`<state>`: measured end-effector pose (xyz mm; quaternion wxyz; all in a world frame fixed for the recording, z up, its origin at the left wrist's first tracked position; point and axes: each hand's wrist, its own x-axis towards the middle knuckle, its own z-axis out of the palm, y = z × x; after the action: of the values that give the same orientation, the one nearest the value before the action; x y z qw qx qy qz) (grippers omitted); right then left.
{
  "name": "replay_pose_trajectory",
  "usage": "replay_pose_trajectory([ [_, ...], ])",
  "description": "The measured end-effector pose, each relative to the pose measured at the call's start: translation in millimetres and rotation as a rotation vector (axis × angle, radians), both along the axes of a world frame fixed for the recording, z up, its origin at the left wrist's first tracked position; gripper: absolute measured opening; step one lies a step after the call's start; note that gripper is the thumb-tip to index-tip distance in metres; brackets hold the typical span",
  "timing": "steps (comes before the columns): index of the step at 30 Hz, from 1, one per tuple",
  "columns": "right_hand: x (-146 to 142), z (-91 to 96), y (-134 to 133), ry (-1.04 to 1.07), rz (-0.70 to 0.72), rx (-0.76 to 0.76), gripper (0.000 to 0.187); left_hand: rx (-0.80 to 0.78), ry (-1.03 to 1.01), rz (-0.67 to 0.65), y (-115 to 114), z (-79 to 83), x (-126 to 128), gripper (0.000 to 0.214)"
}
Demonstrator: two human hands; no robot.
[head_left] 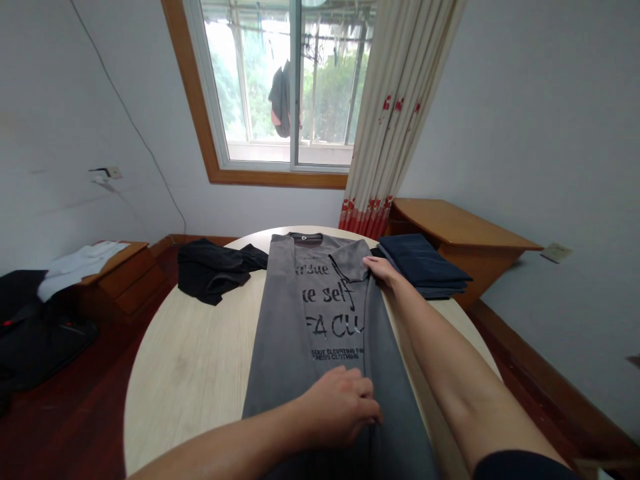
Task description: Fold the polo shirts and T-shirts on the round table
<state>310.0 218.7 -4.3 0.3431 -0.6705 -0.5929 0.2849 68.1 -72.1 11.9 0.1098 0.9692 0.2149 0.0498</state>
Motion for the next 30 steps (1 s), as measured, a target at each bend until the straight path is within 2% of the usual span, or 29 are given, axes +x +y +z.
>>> replay_pose_trajectory([
  [7, -13, 10.6, 6, -0.181, 0.011, 0.084, 0.050, 0.041, -0.212, 0.009, -4, -5.3, -1, 0.017],
  [11, -45, 24.5, -10, -0.553, 0.101, 0.171, 0.055, 0.083, -0.295, -0.081, -5, -4.5, -3, 0.016],
  [14, -76, 32.7, -23, -0.683, 0.202, 0.216, 0.056, 0.081, -0.266, -0.140, -4, -1.8, -3, 0.014],
  [20, -113, 33.7, -25, -0.750, 0.307, 0.173, 0.055, 0.117, -0.174, -0.183, -3, 1.8, -7, 0.009],
  [23, -119, 28.2, -19, -0.743, 0.346, 0.106, 0.057, 0.125, -0.134, -0.198, -1, -0.8, -9, 0.008],
  [27, -121, 18.5, -13, -0.690, 0.449, -0.056, 0.066, 0.109, -0.125, -0.258, 3, -6.7, -12, 0.011],
  [30, -120, 10.9, -6, -0.648, 0.438, -0.054, 0.070, 0.052, -0.125, -0.310, 5, -8.9, -14, 0.012],
])
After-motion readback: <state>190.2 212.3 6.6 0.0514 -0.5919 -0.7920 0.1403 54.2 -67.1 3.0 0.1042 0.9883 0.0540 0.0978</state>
